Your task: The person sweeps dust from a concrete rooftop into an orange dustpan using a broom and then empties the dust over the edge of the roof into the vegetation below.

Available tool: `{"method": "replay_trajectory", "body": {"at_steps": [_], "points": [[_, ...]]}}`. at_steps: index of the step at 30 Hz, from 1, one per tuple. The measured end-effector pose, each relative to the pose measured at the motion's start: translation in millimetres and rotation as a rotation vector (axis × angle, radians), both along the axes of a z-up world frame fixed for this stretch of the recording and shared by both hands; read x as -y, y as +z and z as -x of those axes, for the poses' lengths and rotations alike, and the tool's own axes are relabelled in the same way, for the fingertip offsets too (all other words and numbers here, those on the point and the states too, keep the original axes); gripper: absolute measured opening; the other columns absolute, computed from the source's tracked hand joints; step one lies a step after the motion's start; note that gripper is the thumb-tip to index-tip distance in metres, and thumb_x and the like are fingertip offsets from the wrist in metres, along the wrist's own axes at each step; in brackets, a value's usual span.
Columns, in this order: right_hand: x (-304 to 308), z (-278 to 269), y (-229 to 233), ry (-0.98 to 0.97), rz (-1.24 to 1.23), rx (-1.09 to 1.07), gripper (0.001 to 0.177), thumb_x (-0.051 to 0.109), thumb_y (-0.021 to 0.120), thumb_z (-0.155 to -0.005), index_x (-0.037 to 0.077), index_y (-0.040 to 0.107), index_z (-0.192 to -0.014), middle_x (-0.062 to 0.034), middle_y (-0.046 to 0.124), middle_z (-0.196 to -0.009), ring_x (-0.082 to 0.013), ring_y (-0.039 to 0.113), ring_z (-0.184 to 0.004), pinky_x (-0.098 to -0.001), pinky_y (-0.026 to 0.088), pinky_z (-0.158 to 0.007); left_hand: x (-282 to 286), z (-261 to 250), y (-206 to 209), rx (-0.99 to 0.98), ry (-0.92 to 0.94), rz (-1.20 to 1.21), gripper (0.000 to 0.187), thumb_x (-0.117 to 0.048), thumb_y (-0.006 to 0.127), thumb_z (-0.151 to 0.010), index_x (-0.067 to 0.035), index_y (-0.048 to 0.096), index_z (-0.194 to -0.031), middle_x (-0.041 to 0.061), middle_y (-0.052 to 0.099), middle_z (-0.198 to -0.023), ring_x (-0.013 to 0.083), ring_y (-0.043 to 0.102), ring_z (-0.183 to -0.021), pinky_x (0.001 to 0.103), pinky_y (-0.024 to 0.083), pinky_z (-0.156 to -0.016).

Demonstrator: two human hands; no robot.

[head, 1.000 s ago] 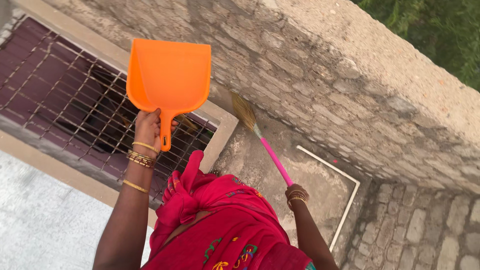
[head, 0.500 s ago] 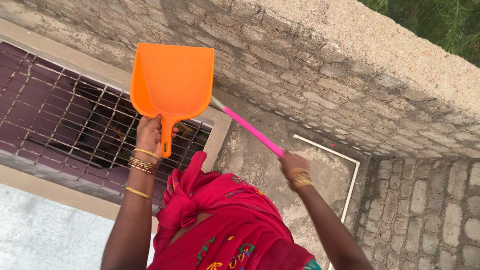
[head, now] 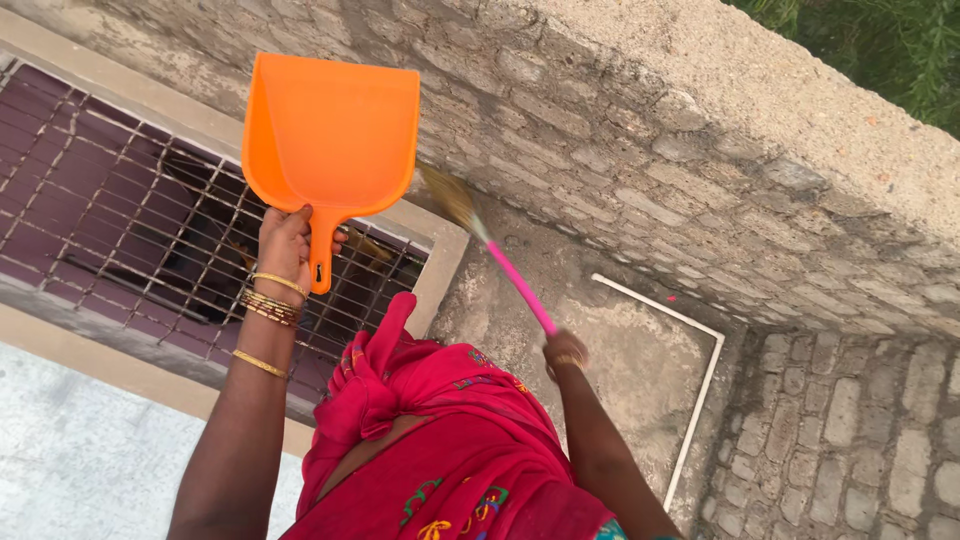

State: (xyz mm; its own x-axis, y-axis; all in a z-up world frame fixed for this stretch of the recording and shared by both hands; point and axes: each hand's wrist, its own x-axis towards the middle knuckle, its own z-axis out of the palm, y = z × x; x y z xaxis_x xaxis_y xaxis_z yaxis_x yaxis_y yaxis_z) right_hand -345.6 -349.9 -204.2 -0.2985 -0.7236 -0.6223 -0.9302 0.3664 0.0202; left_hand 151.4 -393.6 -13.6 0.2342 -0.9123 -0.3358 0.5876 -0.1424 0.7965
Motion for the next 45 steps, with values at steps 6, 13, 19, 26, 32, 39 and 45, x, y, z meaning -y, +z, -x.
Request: {"method": "replay_trajectory", "body": {"at_steps": [6, 13, 19, 26, 32, 39, 45], "points": [[-78.6, 40.5, 32.3, -0.126, -0.045, 0.032, 0.038, 0.04, 0.059, -0.096, 0.008, 0.075, -0.105, -0.0229, 0.074, -0.101, -0.0394, 0.072, -0.1, -0.0499, 0.059, -0.085, 18.4, 15.6, -7.3, -0.052, -0.046, 0.016, 0.023, -0.013, 0.052, -0.104, -0.003, 0.048, -0.124, 0.02, 0.071, -0.102, 0.0248, 0.073, -0.069, 0.03, 0.061, -0.055], [-159.6, 52.9, 90.0, -0.016, 0.021, 0.099, 0.045, 0.047, 0.058, -0.098, 0.005, 0.071, -0.104, -0.022, 0.075, -0.088, -0.0382, 0.071, -0.081, -0.0489, 0.057, -0.071, 33.0, 45.2, -10.5, -0.074, -0.148, 0.067, 0.023, -0.015, 0.052, -0.107, 0.0, 0.055, -0.124, 0.023, 0.074, -0.101, 0.0249, 0.072, -0.069, 0.029, 0.059, -0.058], [-129.9, 56.8, 67.5, 0.08, -0.104, -0.154, 0.04, 0.043, 0.043, -0.108, 0.009, 0.059, -0.122, -0.0114, 0.077, -0.087, -0.0263, 0.079, -0.078, -0.0426, 0.064, -0.068, 34.9, 59.7, -1.0, -0.042, -0.214, 0.012, 0.023, -0.015, 0.054, -0.106, 0.002, 0.056, -0.121, 0.023, 0.074, -0.1, 0.0247, 0.072, -0.07, 0.031, 0.06, -0.059], [-147.0, 64.2, 41.0, -0.347, -0.151, 0.115, 0.041, 0.044, 0.055, -0.101, 0.007, 0.07, -0.112, -0.0196, 0.078, -0.101, -0.0336, 0.078, -0.09, -0.0477, 0.062, -0.08, 30.3, 59.3, -0.4, -0.007, -0.218, 0.007, 0.022, -0.015, 0.054, -0.106, 0.001, 0.055, -0.121, 0.021, 0.073, -0.099, 0.025, 0.073, -0.07, 0.032, 0.061, -0.058], [-215.6, 26.5, 36.0, -0.059, -0.106, 0.163, 0.039, 0.042, 0.055, -0.101, 0.007, 0.06, -0.117, -0.0267, 0.074, -0.103, -0.0432, 0.07, -0.098, -0.0527, 0.057, -0.084, 30.2, 59.7, -6.8, -0.021, -0.231, -0.012, 0.022, -0.015, 0.055, -0.106, -0.001, 0.052, -0.122, 0.022, 0.073, -0.099, 0.0257, 0.073, -0.071, 0.032, 0.06, -0.058], [-181.9, 47.6, 19.7, -0.212, -0.038, -0.034, 0.038, 0.043, 0.049, -0.103, 0.01, 0.061, -0.117, -0.0162, 0.076, -0.098, -0.0337, 0.074, -0.092, -0.0474, 0.061, -0.079, 36.9, 87.8, -6.2, -0.025, -0.318, -0.009, 0.022, -0.015, 0.054, -0.106, -0.002, 0.052, -0.124, 0.024, 0.074, -0.102, 0.0261, 0.072, -0.071, 0.031, 0.06, -0.059], [-220.3, 40.8, 10.8, -0.037, -0.07, 0.161, 0.035, 0.035, 0.043, -0.104, 0.014, 0.069, -0.115, -0.0192, 0.076, -0.098, -0.0343, 0.078, -0.088, -0.0458, 0.065, -0.076, 28.3, 103.5, -5.3, -0.024, -0.334, -0.024, 0.021, -0.015, 0.054, -0.106, -0.003, 0.047, -0.122, 0.022, 0.071, -0.104, 0.0261, 0.073, -0.073, 0.033, 0.062, -0.061]]}}
